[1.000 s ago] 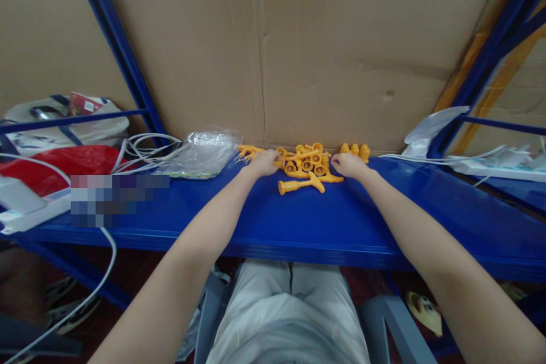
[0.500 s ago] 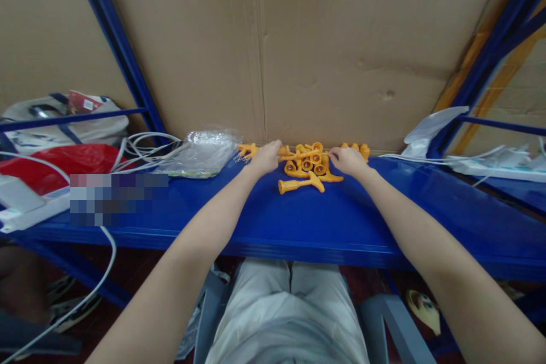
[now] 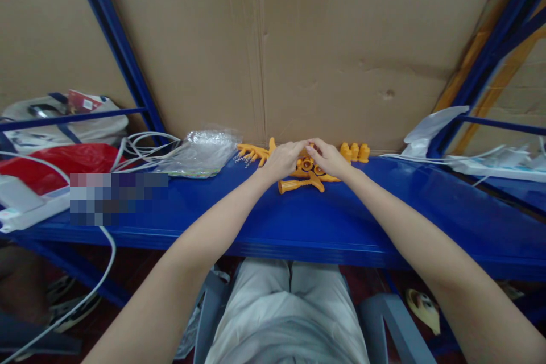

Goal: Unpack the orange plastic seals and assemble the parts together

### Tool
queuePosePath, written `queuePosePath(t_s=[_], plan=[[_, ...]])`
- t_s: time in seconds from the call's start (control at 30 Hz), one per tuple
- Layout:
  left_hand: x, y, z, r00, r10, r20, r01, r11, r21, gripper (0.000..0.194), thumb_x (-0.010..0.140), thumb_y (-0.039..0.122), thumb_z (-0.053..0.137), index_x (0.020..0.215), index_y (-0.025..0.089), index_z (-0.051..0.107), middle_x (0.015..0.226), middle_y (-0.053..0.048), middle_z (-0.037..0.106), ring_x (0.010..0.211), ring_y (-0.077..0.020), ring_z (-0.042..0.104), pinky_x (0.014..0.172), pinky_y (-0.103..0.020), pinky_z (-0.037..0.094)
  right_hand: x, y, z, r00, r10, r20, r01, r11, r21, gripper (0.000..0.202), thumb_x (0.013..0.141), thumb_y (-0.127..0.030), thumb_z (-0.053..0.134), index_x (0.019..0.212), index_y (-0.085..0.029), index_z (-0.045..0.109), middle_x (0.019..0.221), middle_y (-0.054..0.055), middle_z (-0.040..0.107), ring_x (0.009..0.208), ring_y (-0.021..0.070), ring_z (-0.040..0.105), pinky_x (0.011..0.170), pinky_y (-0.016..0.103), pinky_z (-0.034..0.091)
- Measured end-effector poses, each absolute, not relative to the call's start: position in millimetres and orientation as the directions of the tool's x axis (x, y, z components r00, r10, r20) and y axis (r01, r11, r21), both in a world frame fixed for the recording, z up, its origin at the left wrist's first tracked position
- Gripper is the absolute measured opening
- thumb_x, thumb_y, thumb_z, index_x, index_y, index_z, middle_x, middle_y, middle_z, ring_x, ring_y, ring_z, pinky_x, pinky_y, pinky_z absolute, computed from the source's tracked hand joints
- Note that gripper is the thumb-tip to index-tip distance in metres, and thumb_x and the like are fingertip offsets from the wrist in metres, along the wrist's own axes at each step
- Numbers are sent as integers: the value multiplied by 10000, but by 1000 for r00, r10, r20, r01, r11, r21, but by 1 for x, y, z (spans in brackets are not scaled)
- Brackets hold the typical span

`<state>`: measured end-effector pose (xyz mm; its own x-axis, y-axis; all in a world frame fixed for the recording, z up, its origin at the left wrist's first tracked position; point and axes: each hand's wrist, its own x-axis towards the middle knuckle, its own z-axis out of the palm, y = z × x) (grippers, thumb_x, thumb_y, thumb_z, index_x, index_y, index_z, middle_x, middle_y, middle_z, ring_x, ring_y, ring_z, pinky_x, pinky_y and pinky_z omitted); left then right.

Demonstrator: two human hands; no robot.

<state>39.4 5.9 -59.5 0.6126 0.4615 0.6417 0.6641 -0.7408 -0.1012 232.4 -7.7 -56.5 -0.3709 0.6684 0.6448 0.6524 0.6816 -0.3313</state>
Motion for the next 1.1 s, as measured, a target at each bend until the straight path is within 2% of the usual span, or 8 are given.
queuePosePath(t_s=[0.17,0.33,0.47,0.6,0.67,0.73,0.9,1.1], plan=[[40,3,-57,605,501,618,702,-703,-117,453,886,49,433,1297,167,582,1212,-125,724,1126,-253,686,971,-443,527,232,0,-60,-325,717,617,521,680,-516,353,942,-492,536,1077,-181,634,895,58,673,779,196,629,741,345,516],[36,7,-54,601,554,576,749,-641,-165,269,953,157,464,1164,148,631,1061,-132,752,1010,-270,708,909,-430,513,237,8,-61,-317,741,593,449,667,-594,374,874,-583,613,972,-223,596,850,30,642,772,198,612,714,351,524],[29,12,-53,604,515,608,752,-620,-222,172,968,237,526,992,148,670,924,-118,757,927,-254,702,1028,-489,443,244,8,-59,-309,742,595,440,666,-602,409,836,-616,636,948,-229,566,812,19,622,745,190,589,699,347,512],[26,11,-53,595,482,643,753,-615,-235,197,968,199,503,976,163,697,937,-108,746,986,-251,666,1171,-566,305,248,6,-57,-325,748,578,442,661,-607,378,851,-586,612,964,-230,553,814,21,617,738,191,584,699,350,510],[26,9,-53,585,485,650,756,-617,-221,230,972,166,465,998,173,694,966,-107,743,1023,-258,645,1170,-586,294,249,5,-56,-336,745,576,469,662,-584,351,864,-544,601,996,-222,553,842,28,624,746,193,587,703,351,511],[27,7,-53,576,502,645,762,-616,-201,252,968,139,437,1008,178,683,1006,-118,741,1051,-271,628,1126,-582,339,249,5,-56,-340,733,589,516,669,-535,326,879,-502,588,1029,-214,556,873,35,632,758,191,588,702,343,507],[30,5,-53,575,587,570,782,-599,-172,249,939,108,440,1016,169,668,1050,-144,730,1084,-287,612,965,-453,455,251,5,-57,-389,711,585,664,657,-357,313,910,-407,573,1142,-197,558,913,54,665,787,207,615,724,339,488],[31,2,-51,572,631,524,797,-577,-175,260,991,196,435,1070,150,678,1067,-154,736,1087,-289,642,934,-412,471,252,0,-58,-456,651,608,785,615,-70,301,936,-291,513,1217,-194,565,1203,154,670,1058,294,644,884,418,483]])
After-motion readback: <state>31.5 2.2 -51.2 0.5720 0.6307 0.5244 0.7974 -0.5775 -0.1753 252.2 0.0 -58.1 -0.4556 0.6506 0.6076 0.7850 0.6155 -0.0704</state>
